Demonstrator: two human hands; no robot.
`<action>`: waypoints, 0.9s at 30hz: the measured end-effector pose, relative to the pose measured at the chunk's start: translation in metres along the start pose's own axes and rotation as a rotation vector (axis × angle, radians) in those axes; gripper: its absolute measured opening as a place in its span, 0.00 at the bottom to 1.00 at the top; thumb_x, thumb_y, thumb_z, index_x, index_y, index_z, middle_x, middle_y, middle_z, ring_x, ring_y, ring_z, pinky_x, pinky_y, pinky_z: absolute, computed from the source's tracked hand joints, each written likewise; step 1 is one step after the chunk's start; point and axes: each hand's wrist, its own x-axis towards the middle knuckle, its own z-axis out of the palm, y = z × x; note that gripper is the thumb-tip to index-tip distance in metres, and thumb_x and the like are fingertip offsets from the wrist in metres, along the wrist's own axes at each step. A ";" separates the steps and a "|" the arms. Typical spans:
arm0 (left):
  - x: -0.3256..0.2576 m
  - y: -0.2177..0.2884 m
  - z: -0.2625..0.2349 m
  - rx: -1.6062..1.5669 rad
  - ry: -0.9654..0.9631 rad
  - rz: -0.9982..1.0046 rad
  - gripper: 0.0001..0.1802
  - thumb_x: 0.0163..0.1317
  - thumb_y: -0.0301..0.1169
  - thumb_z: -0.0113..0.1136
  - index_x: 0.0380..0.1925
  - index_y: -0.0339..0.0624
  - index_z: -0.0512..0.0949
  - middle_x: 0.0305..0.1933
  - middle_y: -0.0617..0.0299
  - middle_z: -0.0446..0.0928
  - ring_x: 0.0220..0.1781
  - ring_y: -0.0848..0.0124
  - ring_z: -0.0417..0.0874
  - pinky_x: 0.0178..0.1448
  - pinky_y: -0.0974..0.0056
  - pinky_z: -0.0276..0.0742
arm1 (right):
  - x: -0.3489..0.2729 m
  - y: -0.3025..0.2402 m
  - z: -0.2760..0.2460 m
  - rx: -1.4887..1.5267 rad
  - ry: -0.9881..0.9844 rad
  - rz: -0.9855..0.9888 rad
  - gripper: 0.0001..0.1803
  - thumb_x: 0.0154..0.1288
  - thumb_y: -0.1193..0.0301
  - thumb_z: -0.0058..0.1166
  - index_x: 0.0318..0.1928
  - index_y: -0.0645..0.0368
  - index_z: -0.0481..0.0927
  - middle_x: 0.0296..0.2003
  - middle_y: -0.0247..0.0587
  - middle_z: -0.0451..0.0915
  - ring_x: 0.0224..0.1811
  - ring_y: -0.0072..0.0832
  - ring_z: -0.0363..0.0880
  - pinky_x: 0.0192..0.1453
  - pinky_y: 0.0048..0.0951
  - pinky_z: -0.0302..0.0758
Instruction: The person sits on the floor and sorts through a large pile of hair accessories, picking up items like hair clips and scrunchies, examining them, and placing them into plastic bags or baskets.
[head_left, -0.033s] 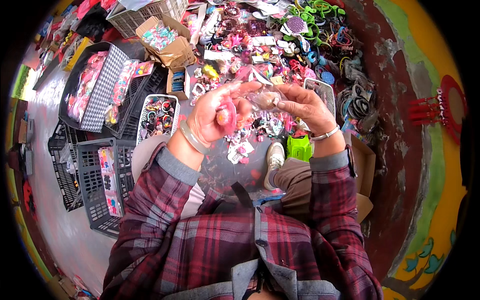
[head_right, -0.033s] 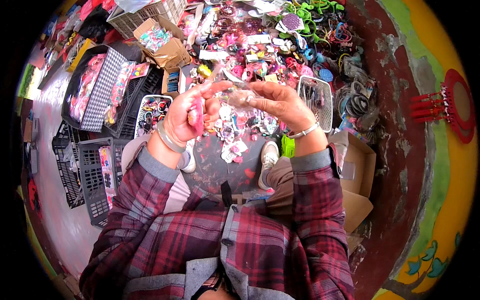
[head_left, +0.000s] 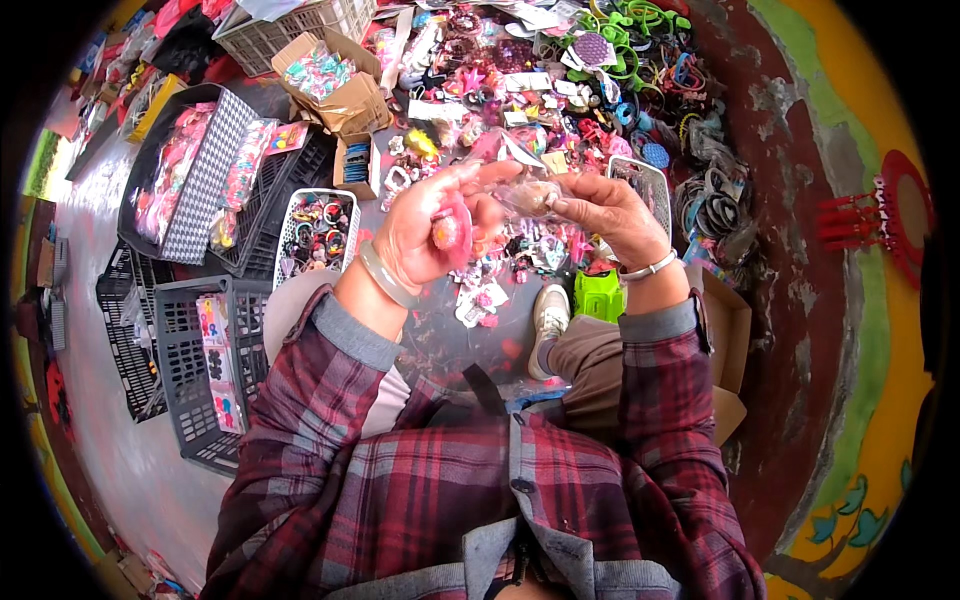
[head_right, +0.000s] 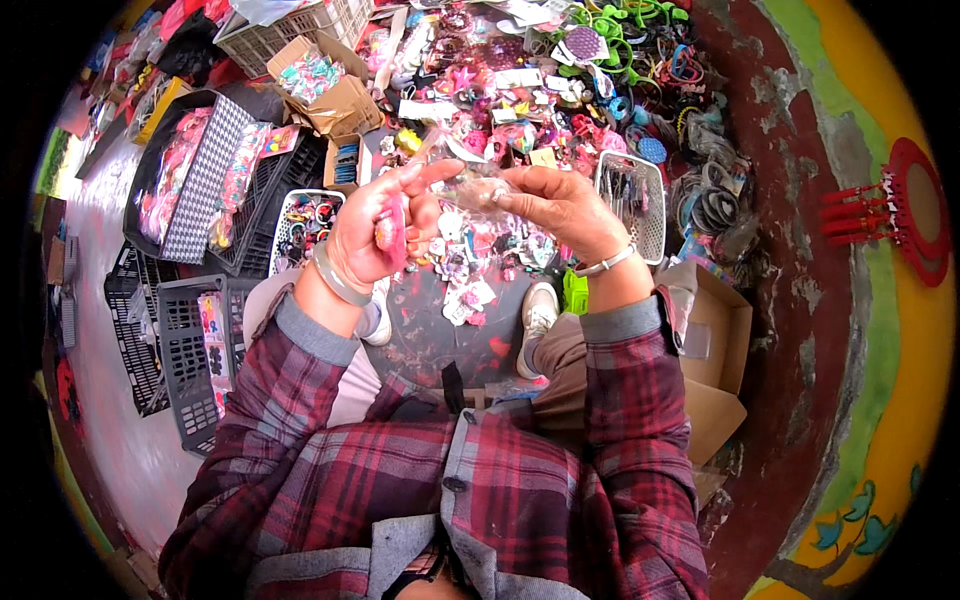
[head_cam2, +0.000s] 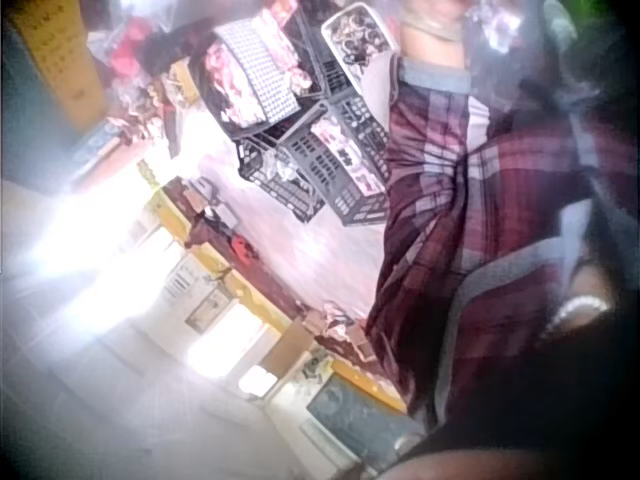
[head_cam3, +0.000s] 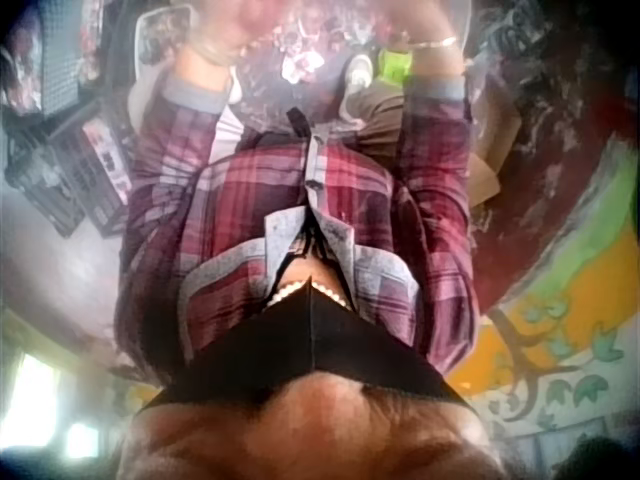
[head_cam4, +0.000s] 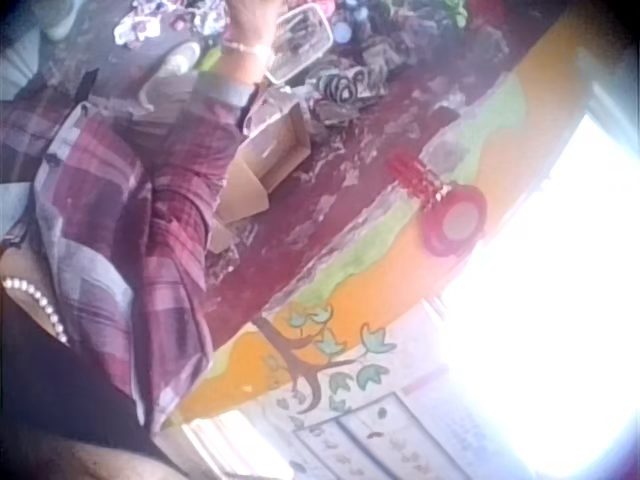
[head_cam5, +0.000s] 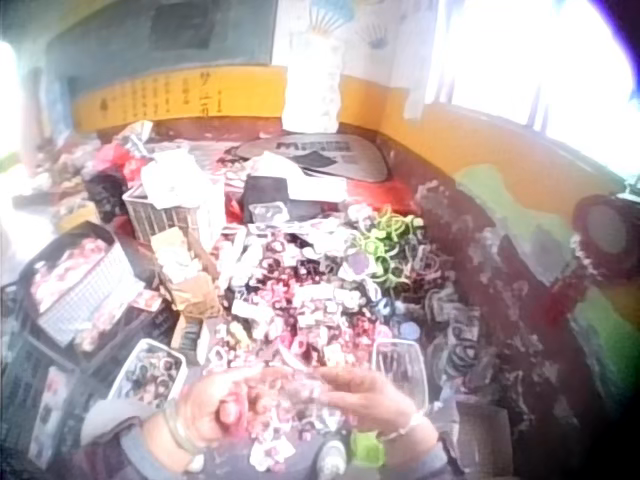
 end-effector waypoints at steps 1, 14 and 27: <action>0.000 0.000 -0.003 0.006 0.021 0.001 0.24 0.66 0.41 0.40 0.54 0.35 0.65 0.18 0.62 0.70 0.17 0.75 0.65 0.20 0.71 0.62 | 0.001 -0.001 0.003 -0.023 0.010 0.015 0.16 0.59 0.71 0.55 0.47 0.66 0.75 0.39 0.37 0.79 0.39 0.21 0.76 0.44 0.22 0.72; 0.009 -0.006 -0.017 0.239 0.197 0.287 0.18 0.59 0.34 0.57 0.45 0.32 0.72 0.35 0.59 0.77 0.38 0.71 0.78 0.41 0.70 0.74 | 0.009 0.008 0.012 0.389 0.333 0.062 0.09 0.64 0.69 0.49 0.38 0.61 0.78 0.30 0.29 0.77 0.31 0.17 0.73 0.36 0.19 0.70; 0.015 -0.021 -0.008 0.599 0.070 0.262 0.18 0.65 0.38 0.47 0.45 0.33 0.73 0.42 0.57 0.77 0.40 0.72 0.79 0.43 0.70 0.75 | 0.005 0.007 0.023 0.086 0.324 -0.010 0.13 0.60 0.66 0.55 0.42 0.61 0.79 0.31 0.30 0.79 0.32 0.15 0.74 0.33 0.17 0.69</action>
